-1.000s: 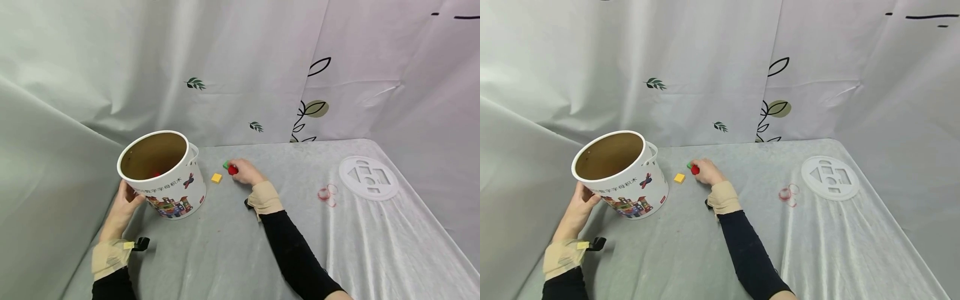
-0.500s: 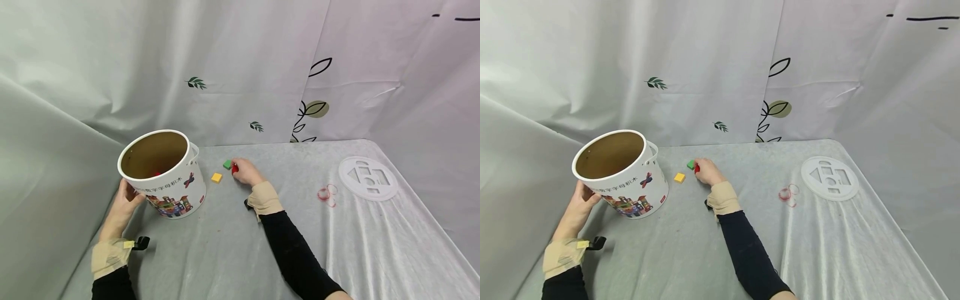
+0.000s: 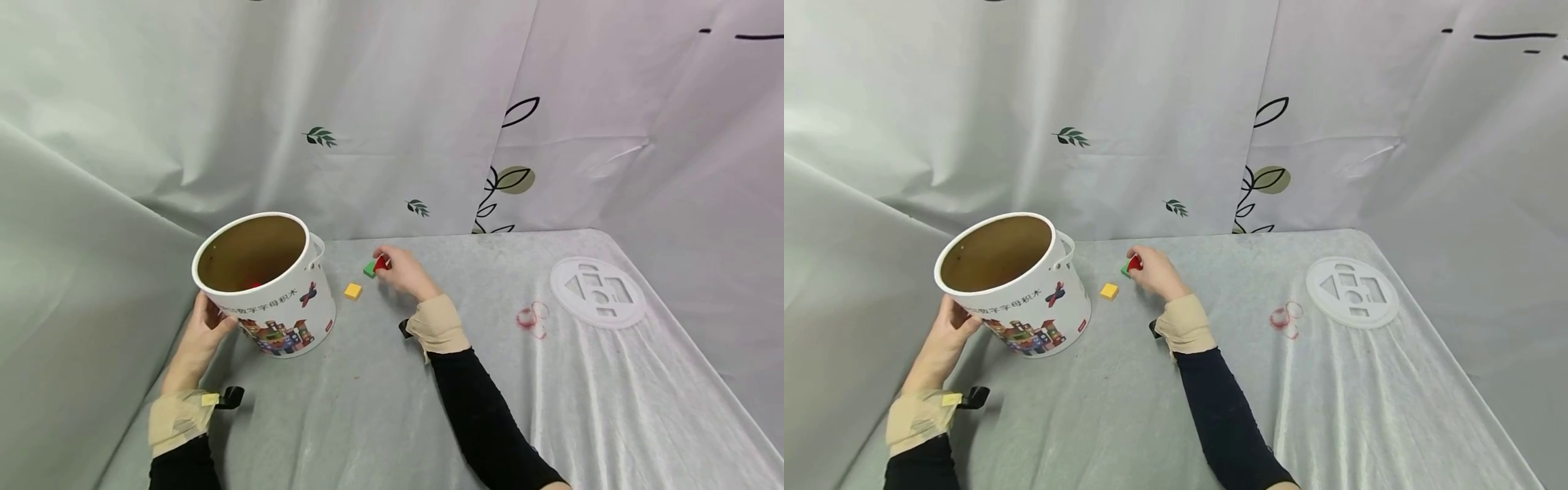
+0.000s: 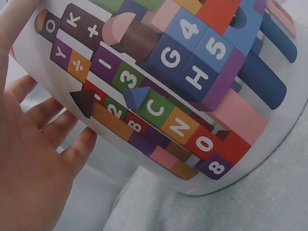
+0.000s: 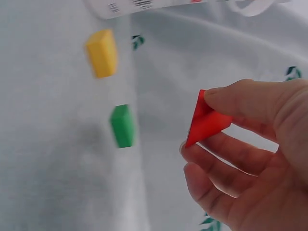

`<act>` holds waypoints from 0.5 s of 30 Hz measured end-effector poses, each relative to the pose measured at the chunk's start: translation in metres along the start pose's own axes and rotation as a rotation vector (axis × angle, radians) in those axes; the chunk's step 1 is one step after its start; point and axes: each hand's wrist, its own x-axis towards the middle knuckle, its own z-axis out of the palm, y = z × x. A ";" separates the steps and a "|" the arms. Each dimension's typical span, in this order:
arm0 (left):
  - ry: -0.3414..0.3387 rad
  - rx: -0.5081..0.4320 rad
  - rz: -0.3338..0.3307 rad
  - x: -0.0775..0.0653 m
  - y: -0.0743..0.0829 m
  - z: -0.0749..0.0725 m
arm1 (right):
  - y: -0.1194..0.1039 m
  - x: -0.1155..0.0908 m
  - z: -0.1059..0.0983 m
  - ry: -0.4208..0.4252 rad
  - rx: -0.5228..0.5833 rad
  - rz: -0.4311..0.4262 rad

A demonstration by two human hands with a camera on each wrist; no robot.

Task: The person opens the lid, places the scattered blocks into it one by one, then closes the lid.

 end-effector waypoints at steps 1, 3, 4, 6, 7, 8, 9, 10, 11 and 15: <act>0.000 0.004 -0.004 0.001 -0.001 0.001 | -0.002 -0.002 -0.003 0.014 0.001 -0.012; -0.003 0.000 -0.006 0.001 -0.002 0.002 | -0.007 -0.006 -0.009 0.051 -0.007 -0.043; -0.002 0.003 -0.009 0.001 -0.002 0.002 | -0.010 -0.007 -0.011 0.069 -0.011 -0.061; -0.002 -0.006 -0.009 0.000 -0.003 0.002 | -0.016 -0.011 -0.014 0.104 -0.008 -0.090; -0.001 -0.014 -0.006 -0.001 -0.004 0.002 | -0.019 -0.013 -0.016 0.121 -0.007 -0.108; -0.001 -0.025 -0.001 -0.001 -0.004 0.002 | -0.023 -0.014 -0.017 0.137 -0.003 -0.127; 0.002 -0.035 0.002 -0.001 -0.004 0.001 | -0.027 -0.015 -0.018 0.150 0.006 -0.143; 0.003 -0.038 0.002 -0.001 -0.004 0.001 | -0.032 -0.016 -0.019 0.163 0.016 -0.159; 0.004 -0.043 0.003 0.000 -0.004 0.000 | -0.037 -0.017 -0.021 0.171 0.028 -0.173; 0.002 -0.048 0.000 0.002 -0.006 -0.001 | -0.056 -0.018 -0.025 0.202 0.052 -0.240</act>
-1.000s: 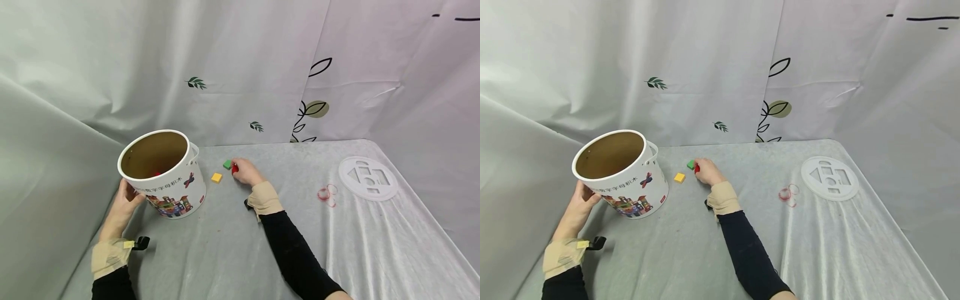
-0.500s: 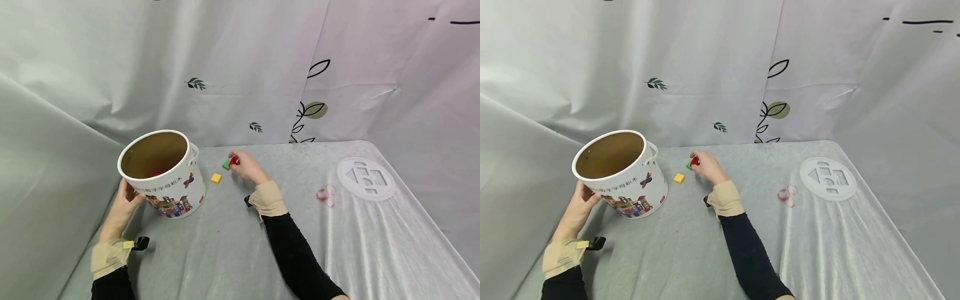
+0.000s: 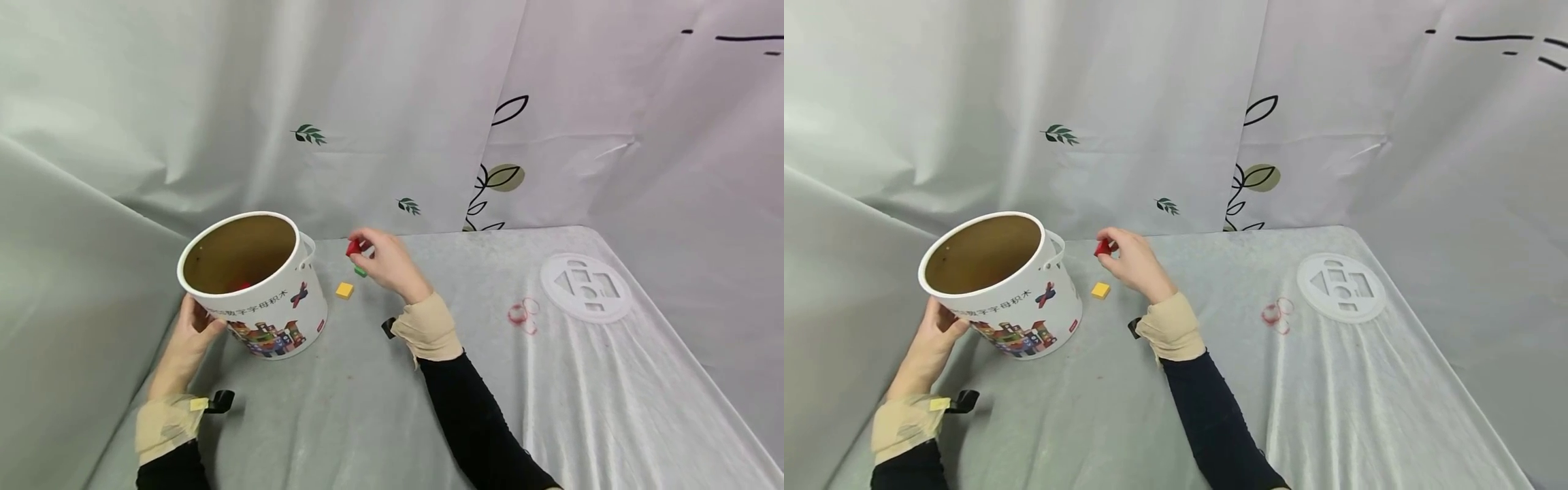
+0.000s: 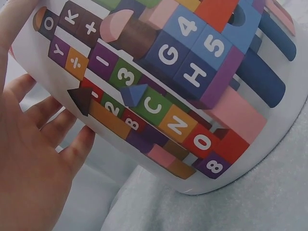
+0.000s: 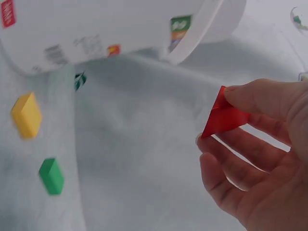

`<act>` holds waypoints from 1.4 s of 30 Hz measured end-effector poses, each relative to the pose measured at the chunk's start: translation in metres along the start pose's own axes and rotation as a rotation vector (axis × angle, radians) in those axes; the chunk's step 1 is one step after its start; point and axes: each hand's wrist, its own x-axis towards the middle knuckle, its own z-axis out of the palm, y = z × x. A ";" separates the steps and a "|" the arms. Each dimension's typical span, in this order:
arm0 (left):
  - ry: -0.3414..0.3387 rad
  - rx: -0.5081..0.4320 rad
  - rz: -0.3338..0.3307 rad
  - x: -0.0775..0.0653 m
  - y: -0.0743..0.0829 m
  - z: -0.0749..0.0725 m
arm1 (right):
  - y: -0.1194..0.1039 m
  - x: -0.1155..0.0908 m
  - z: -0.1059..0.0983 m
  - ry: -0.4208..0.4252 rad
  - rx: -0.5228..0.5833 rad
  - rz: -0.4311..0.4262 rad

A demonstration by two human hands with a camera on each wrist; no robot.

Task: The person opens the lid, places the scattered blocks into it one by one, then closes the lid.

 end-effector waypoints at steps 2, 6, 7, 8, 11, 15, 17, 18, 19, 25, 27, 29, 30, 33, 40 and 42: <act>0.001 0.002 0.007 0.000 0.000 -0.001 | -0.012 0.004 0.000 0.003 0.016 -0.040; -0.005 -0.041 0.029 -0.001 -0.002 0.000 | -0.033 0.012 0.003 -0.009 0.043 -0.117; -0.008 -0.047 0.035 -0.001 -0.002 0.000 | -0.039 0.014 0.004 -0.018 0.050 -0.136; -0.011 -0.059 0.041 -0.002 -0.003 0.001 | -0.044 0.015 0.006 -0.023 0.057 -0.157; -0.009 -0.070 0.041 -0.002 -0.004 0.003 | -0.059 0.021 0.011 -0.031 0.069 -0.217; 0.000 -0.045 0.024 -0.002 -0.003 0.003 | -0.074 0.031 0.022 -0.015 0.087 -0.299; -0.003 -0.030 0.011 -0.001 -0.003 0.003 | -0.080 0.035 0.027 -0.013 0.078 -0.320; -0.006 -0.023 0.010 0.000 -0.002 0.003 | -0.082 0.038 0.030 -0.013 0.072 -0.328; -0.011 -0.027 0.013 0.001 -0.002 0.003 | -0.084 0.040 0.033 -0.018 0.057 -0.326; -0.014 -0.019 0.010 0.002 -0.001 0.003 | -0.096 0.050 0.044 -0.067 -0.045 -0.325; -0.012 -0.017 0.008 0.001 0.000 0.003 | -0.098 0.052 0.049 -0.097 -0.055 -0.324; -0.013 -0.021 0.016 0.001 0.000 0.003 | -0.099 0.054 0.053 -0.127 -0.062 -0.315; -0.014 -0.028 0.023 0.001 0.000 0.003 | -0.099 0.055 0.055 -0.140 -0.071 -0.310; -0.013 -0.049 0.039 0.001 -0.001 0.002 | -0.101 0.055 0.059 -0.184 -0.103 -0.283; -0.003 -0.076 0.052 0.000 -0.003 -0.001 | -0.109 0.057 0.059 -0.244 -0.182 -0.222; -0.006 -0.066 0.046 0.000 -0.003 -0.002 | -0.110 0.057 0.059 -0.249 -0.204 -0.207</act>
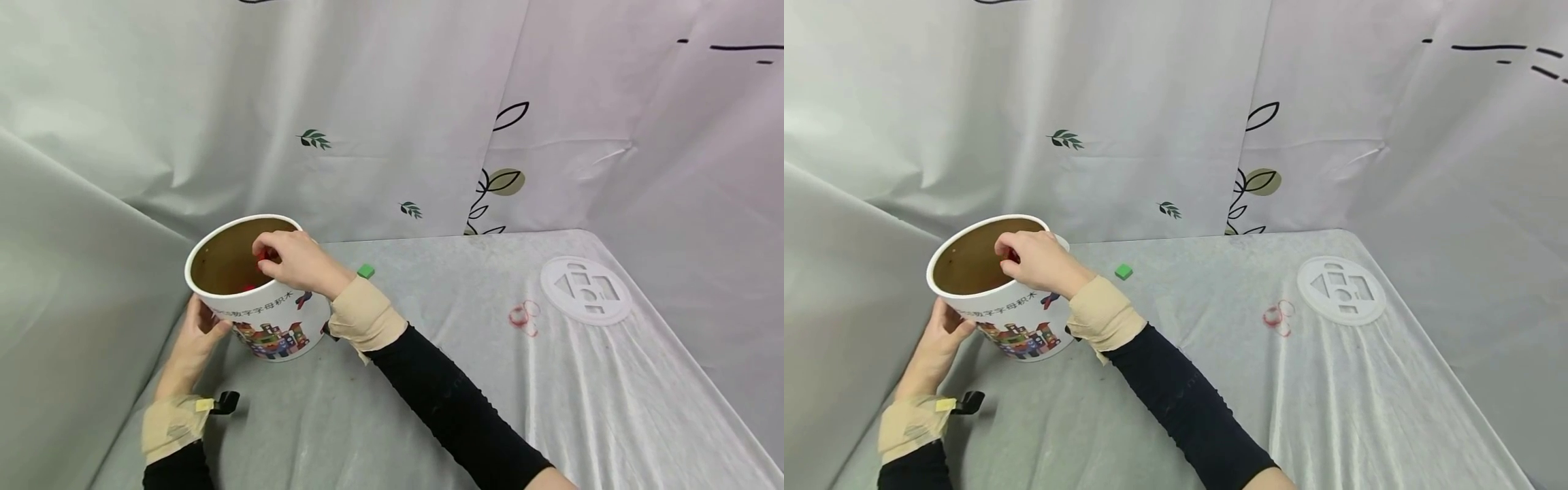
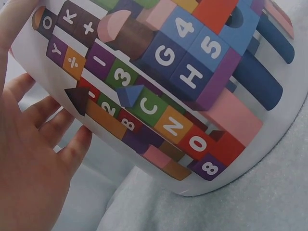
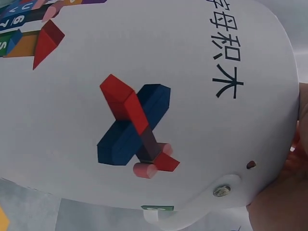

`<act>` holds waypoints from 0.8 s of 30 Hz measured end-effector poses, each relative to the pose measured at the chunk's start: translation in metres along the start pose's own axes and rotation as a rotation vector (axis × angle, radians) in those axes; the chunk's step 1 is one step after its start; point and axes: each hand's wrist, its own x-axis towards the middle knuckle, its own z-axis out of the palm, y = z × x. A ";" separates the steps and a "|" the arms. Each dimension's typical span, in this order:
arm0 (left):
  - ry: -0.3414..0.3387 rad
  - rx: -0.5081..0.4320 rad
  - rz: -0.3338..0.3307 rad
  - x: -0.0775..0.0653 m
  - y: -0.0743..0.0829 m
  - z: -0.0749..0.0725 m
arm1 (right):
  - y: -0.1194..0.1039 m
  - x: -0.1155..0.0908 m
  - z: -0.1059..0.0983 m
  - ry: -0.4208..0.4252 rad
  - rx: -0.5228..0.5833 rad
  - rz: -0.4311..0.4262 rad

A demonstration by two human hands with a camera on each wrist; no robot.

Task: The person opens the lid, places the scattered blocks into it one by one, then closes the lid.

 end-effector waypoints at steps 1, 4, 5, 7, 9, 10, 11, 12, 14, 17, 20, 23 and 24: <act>-0.003 0.003 0.000 0.000 0.000 0.000 | 0.000 0.000 0.000 -0.002 -0.009 0.006; -0.008 0.004 0.002 0.001 0.000 0.000 | 0.000 0.000 0.000 -0.008 -0.012 0.016; -0.008 0.005 0.003 0.001 0.000 0.000 | 0.000 0.000 -0.001 -0.010 -0.009 0.016; -0.010 0.002 0.003 0.001 0.001 0.000 | 0.000 0.000 0.000 -0.011 -0.009 0.015; -0.004 0.009 -0.004 0.000 0.001 0.000 | 0.000 0.000 0.000 -0.008 -0.012 0.010; 0.001 0.014 -0.009 0.000 0.001 0.000 | 0.000 0.001 0.001 -0.004 -0.016 0.006; 0.006 0.019 -0.015 -0.001 0.001 -0.001 | 0.000 0.001 0.001 0.000 -0.017 0.002; 0.011 0.023 -0.021 -0.001 0.001 -0.001 | -0.001 0.001 0.002 0.004 -0.018 -0.003; 0.019 0.035 -0.028 -0.002 0.002 -0.002 | -0.001 0.001 0.003 0.014 -0.021 -0.014; 0.013 0.036 -0.029 -0.003 0.002 -0.003 | -0.001 -0.001 0.004 0.029 -0.041 -0.032; 0.000 0.065 -0.035 -0.002 0.003 -0.002 | 0.000 -0.005 0.003 0.045 -0.047 -0.037; -0.003 0.093 -0.047 -0.001 0.005 -0.001 | 0.000 -0.011 -0.002 0.063 -0.028 -0.027; -0.002 0.099 -0.050 -0.001 0.006 -0.001 | 0.000 -0.014 -0.004 0.068 -0.023 -0.014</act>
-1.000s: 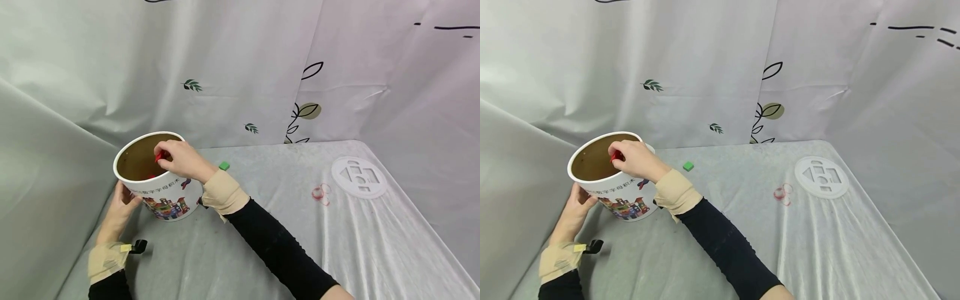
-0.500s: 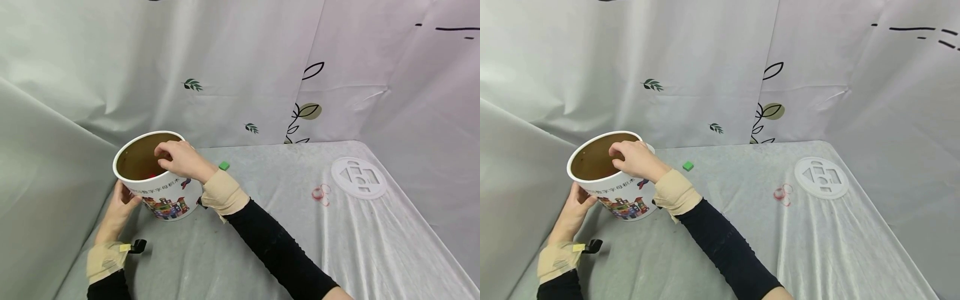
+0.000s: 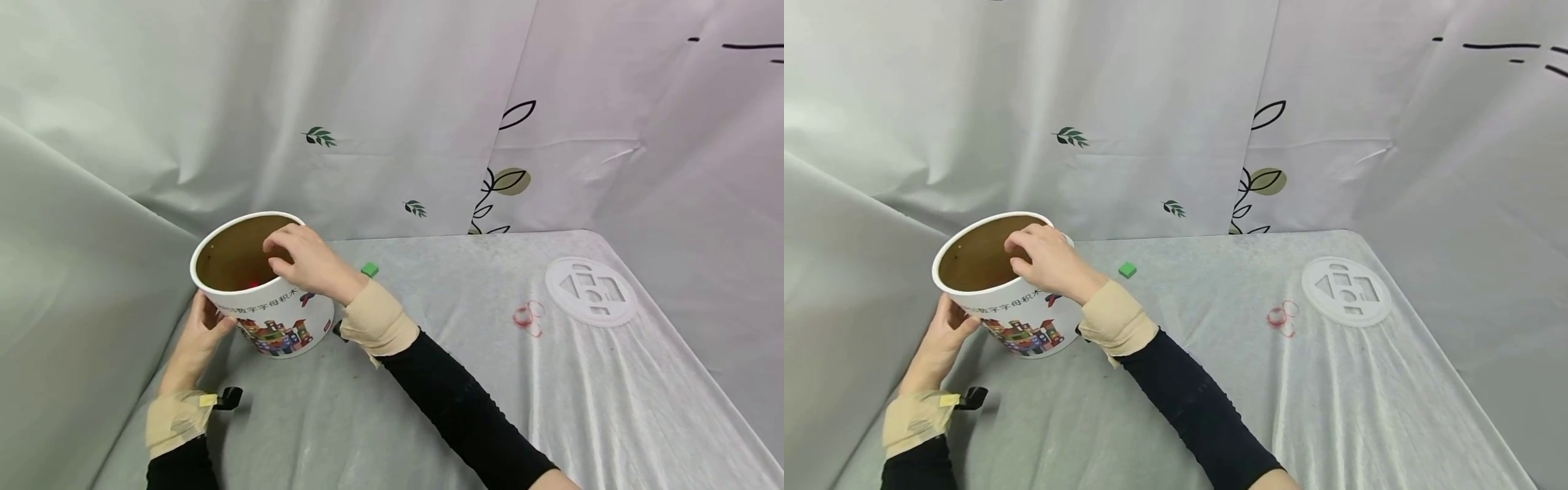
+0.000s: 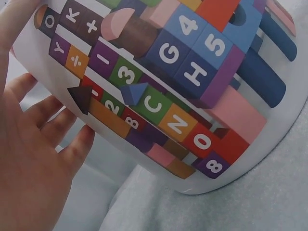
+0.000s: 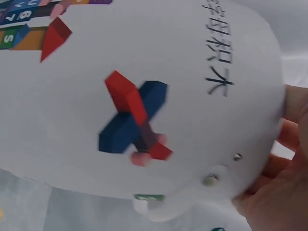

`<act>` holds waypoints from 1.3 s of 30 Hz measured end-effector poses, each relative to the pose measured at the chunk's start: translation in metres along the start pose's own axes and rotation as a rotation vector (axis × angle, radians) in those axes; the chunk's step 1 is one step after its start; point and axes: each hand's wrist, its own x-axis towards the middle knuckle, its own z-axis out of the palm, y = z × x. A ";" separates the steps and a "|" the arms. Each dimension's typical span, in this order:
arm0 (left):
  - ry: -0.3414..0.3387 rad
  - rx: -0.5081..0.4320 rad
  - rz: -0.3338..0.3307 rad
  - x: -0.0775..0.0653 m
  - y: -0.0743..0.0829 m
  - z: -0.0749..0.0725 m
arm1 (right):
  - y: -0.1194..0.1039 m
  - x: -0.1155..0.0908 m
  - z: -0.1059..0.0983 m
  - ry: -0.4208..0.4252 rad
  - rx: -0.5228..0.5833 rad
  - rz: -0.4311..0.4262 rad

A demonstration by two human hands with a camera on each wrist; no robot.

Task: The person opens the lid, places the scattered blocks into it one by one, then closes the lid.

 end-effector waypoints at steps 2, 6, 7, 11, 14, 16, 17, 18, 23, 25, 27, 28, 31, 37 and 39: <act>0.000 -0.010 0.000 0.000 0.000 0.000 | 0.001 -0.005 -0.005 0.014 0.003 0.025; 0.001 -0.025 0.009 0.000 0.001 -0.002 | 0.007 -0.014 -0.017 0.048 0.008 0.081; 0.001 -0.027 0.013 0.000 0.001 -0.002 | 0.010 -0.016 -0.020 0.056 0.018 0.088; 0.001 -0.027 0.022 0.000 0.001 -0.005 | 0.026 -0.024 -0.025 0.065 0.092 0.126; -0.002 -0.035 0.023 0.001 0.001 -0.006 | 0.042 -0.032 -0.024 0.058 0.143 0.156; -0.004 -0.045 0.027 0.001 0.000 -0.007 | 0.052 -0.038 -0.020 0.040 0.162 0.184; -0.005 -0.053 0.032 0.002 -0.001 -0.007 | 0.057 -0.041 -0.018 0.031 0.172 0.199; -0.006 -0.052 0.034 0.003 -0.001 -0.007 | 0.062 -0.043 -0.015 0.022 0.174 0.212; -0.003 -0.047 0.029 0.004 -0.002 -0.004 | 0.085 -0.056 0.002 -0.014 0.191 0.273; 0.001 -0.044 0.022 0.004 -0.003 -0.003 | 0.094 -0.060 0.012 -0.024 0.189 0.293; 0.004 -0.045 0.022 0.004 -0.003 -0.002 | 0.101 -0.063 0.021 -0.038 0.180 0.319; 0.004 -0.052 0.025 0.004 -0.003 -0.002 | 0.104 -0.063 0.025 -0.045 0.182 0.333; 0.005 -0.074 0.035 0.005 -0.002 -0.002 | 0.110 -0.063 0.038 -0.052 0.191 0.363; 0.008 -0.025 0.007 0.003 -0.002 -0.001 | 0.116 -0.059 0.059 -0.093 0.135 0.378; 0.003 -0.022 0.000 0.003 -0.001 -0.001 | 0.117 -0.059 0.065 -0.103 0.116 0.388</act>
